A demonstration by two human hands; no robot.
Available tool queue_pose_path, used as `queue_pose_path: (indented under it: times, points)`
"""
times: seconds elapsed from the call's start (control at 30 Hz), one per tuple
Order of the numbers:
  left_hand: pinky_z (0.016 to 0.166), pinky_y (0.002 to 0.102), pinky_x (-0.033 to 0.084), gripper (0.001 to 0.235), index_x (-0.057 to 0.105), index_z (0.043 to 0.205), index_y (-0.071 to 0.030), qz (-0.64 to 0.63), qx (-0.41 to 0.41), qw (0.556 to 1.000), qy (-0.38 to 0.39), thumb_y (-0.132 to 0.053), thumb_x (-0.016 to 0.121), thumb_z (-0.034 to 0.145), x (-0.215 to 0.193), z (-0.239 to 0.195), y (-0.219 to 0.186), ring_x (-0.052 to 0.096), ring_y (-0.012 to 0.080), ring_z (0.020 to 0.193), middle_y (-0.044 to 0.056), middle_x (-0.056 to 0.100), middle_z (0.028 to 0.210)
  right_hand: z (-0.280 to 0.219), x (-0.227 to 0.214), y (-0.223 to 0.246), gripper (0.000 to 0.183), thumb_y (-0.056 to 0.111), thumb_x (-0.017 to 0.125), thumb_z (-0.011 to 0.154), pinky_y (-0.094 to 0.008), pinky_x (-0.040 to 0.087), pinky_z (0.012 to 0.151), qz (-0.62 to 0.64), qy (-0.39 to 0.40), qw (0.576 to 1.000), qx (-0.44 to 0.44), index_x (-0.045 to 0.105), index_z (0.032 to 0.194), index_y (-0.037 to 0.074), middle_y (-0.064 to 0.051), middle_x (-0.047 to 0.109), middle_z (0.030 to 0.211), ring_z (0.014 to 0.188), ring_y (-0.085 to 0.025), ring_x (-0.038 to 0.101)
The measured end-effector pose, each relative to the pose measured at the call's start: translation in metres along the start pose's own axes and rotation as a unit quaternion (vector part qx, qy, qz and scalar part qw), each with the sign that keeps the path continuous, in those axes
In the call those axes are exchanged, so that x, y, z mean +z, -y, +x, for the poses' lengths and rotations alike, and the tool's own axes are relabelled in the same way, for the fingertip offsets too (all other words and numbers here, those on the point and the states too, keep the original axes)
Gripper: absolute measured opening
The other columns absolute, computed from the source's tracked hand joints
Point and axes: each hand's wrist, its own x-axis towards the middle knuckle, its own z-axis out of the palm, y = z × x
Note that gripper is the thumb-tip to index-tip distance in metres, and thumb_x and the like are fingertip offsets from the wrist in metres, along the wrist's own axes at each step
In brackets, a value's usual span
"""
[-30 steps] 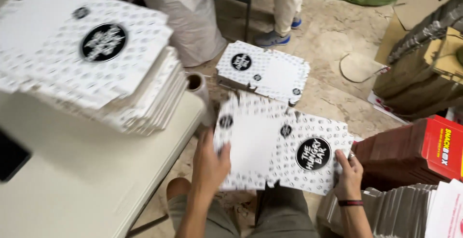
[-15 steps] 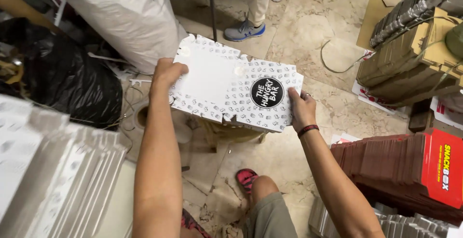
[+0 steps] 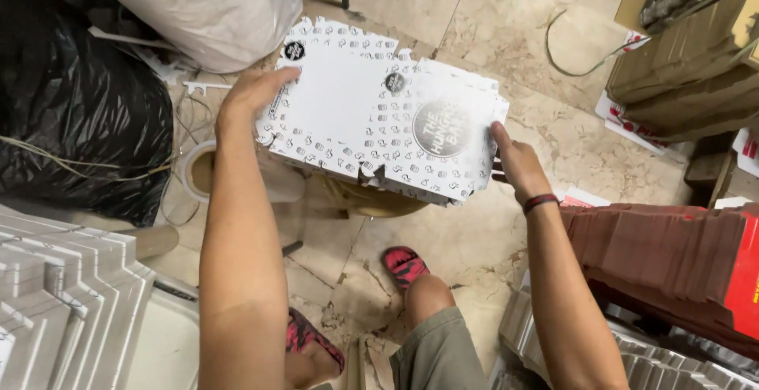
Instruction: The person is organizing and preparing flat-packed cardboard boxes by picking up stacks, checking their alignment, and restacking them on a table.
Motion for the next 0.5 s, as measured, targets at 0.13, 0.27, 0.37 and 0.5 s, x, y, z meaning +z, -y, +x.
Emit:
queue_pose_path:
  times: [0.13, 0.27, 0.37, 0.5]
  points:
    - [0.12, 0.052, 0.03, 0.103, 0.049, 0.152, -0.007, 0.016, -0.032, 0.999, 0.001, -0.067, 0.076, 0.072, -0.004, -0.011, -0.012, 0.04, 0.0344, 0.146, 0.017, 0.046, 0.156, -0.017, 0.006, 0.038, 0.105, 0.073, 0.059, 0.094, -0.059, 0.059, 0.083, -0.059, 0.055, 0.997, 0.013, 0.05, 0.133, -0.024, -0.048, 0.052, 0.13, 0.115, -0.055, 0.061]
    - [0.114, 0.055, 0.037, 0.091, 0.055, 0.146, -0.008, 0.032, -0.021, 0.999, -0.022, -0.063, 0.077, 0.077, 0.011, 0.025, 0.005, 0.048, 0.0387, 0.139, 0.019, 0.055, 0.146, -0.024, 0.004, 0.056, 0.104, 0.07, 0.057, 0.096, -0.058, 0.058, 0.083, -0.123, 0.087, 0.988, 0.032, 0.046, 0.137, -0.026, -0.048, 0.049, 0.134, 0.122, -0.055, 0.057]
    - [0.115, 0.055, 0.035, 0.094, 0.052, 0.148, -0.008, 0.06, -0.025, 0.998, -0.019, -0.066, 0.071, 0.077, 0.011, 0.01, -0.007, 0.047, 0.0374, 0.141, 0.018, 0.053, 0.149, -0.031, 0.003, 0.055, 0.104, 0.071, 0.056, 0.096, -0.061, 0.058, 0.08, -0.11, 0.088, 0.989, 0.042, 0.044, 0.139, -0.023, -0.046, 0.048, 0.136, 0.123, -0.054, 0.057]
    - [0.121, 0.062, 0.02, 0.116, 0.021, 0.161, -0.009, 0.092, -0.035, 0.989, -0.113, -0.091, 0.036, 0.081, 0.009, 0.008, -0.031, 0.023, 0.0479, 0.151, 0.013, 0.02, 0.169, 0.007, 0.0, -0.007, 0.128, 0.091, 0.02, 0.062, -0.044, 0.049, 0.085, 0.173, 0.057, 0.978, 0.099, 0.034, 0.157, 0.007, -0.007, 0.058, 0.15, 0.105, -0.026, 0.066]
